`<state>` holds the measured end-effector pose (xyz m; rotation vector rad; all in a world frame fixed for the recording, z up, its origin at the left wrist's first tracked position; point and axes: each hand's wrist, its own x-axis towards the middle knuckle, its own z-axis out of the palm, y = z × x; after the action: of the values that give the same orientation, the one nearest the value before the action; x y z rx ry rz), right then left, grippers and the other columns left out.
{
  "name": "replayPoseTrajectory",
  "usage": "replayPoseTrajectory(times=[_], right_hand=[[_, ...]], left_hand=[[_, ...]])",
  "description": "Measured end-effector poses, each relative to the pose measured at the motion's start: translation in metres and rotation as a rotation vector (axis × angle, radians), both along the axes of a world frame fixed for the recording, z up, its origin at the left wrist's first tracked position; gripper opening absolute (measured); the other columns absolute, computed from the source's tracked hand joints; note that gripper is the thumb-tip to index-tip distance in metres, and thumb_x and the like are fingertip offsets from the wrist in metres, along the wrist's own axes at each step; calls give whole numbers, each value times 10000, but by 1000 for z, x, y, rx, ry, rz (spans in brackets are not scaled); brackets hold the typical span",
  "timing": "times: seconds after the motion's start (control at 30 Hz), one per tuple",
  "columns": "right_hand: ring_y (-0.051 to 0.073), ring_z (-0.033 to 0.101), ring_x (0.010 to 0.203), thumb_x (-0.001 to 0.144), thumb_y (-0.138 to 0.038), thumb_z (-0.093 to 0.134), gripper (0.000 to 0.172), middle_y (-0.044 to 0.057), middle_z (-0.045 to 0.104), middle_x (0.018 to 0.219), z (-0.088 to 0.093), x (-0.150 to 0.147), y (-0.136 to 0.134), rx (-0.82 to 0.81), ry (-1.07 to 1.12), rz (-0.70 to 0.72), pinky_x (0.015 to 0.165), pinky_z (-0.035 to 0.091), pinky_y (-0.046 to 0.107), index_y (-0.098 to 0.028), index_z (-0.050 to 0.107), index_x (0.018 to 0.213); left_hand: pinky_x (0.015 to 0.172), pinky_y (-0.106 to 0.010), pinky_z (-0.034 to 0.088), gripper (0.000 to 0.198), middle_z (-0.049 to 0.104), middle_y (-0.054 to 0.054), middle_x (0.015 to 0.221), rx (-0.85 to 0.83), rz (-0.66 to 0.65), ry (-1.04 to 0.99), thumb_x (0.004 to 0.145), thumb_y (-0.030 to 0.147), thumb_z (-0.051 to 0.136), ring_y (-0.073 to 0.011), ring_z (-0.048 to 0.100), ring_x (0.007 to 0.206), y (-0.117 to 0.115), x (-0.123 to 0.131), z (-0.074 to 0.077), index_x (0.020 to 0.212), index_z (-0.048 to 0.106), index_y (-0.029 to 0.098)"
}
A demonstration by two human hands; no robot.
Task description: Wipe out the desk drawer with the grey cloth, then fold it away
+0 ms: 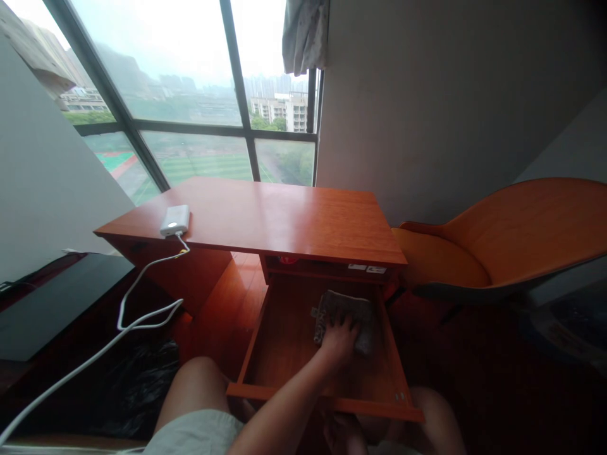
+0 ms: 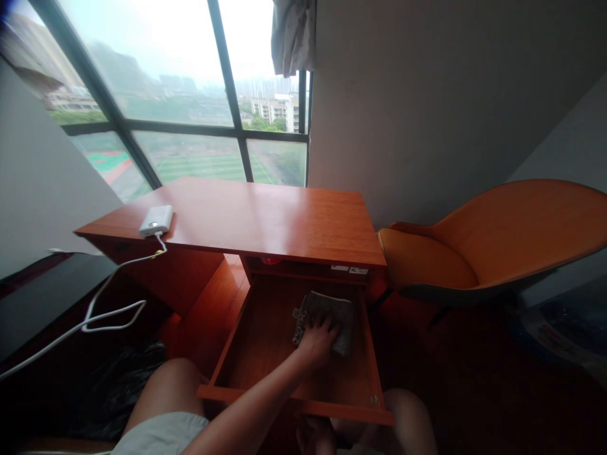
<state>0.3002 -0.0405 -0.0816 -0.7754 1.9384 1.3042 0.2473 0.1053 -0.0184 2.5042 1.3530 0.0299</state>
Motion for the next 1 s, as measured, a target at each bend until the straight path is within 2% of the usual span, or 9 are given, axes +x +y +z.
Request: replayPoseTrajectory(times=[0.07,0.13,0.2,0.27,0.43,0.57,0.77,0.9,1.0], right_hand=[[202,616,897,831,-413,577,284,65,641,1050,-2,-3,-2,189,-200,146,718,560,371,-210,646,1017],[203,611,988,788,-359,662,265,38,635,1084,-5,-7,-4,366,-390,275,685,552,329,-261,606,1028],[191,628,927,798,-365,647,268,43,647,1035,-9,-9,-5,518,-543,390,667,552,323,-222,608,1020],[193,651,846,761,-369,662,230,25,668,925,-14,-10,-6,646,-663,501,616,557,326,-217,625,929],[317,690,829,464,-321,683,171,-34,672,688,-24,-10,-7,852,-887,723,460,525,387,-318,583,603],[350,691,859,380,-285,641,208,-43,679,685,-27,-11,-7,941,-999,824,443,502,389,-330,567,570],[359,686,886,366,-293,629,218,-45,692,703,-25,-12,-7,995,-1075,884,456,501,400,-339,575,572],[364,689,865,368,-309,628,205,-38,692,693,-20,-12,-7,1004,-1097,895,461,503,420,-335,578,565],[372,690,846,363,-318,621,197,-29,692,688,-17,-12,-7,1005,-1103,901,455,499,430,-329,573,554]], left_hand=[[1081,-650,103,635,261,-93,1535,-8,22,25,829,327,444,-410,165,1376,1,-22,3,1448,308,286],[1089,-638,87,637,255,-71,1546,-3,60,44,829,283,438,-396,167,1385,3,-47,4,1451,302,307],[1095,-622,92,659,257,-52,1551,5,103,61,814,258,458,-386,179,1389,6,-73,4,1451,301,322],[1100,-604,106,687,261,-47,1552,14,149,87,789,246,491,-380,190,1391,9,-97,4,1448,310,318],[1100,-586,133,734,253,-53,1557,36,222,137,753,233,520,-373,173,1403,11,-136,2,1453,309,296],[1092,-580,166,741,270,-52,1550,18,219,144,741,264,533,-375,184,1400,8,-139,3,1448,313,302],[1038,-619,235,743,301,-100,1528,-22,226,162,722,327,541,-408,233,1371,2,-130,8,1435,338,279],[1011,-632,260,719,311,-108,1517,-66,226,183,723,323,521,-418,247,1356,-3,-125,16,1423,360,278],[964,-631,318,689,371,-132,1464,-110,230,192,721,319,508,-425,323,1301,-8,-115,26,1399,398,276]])
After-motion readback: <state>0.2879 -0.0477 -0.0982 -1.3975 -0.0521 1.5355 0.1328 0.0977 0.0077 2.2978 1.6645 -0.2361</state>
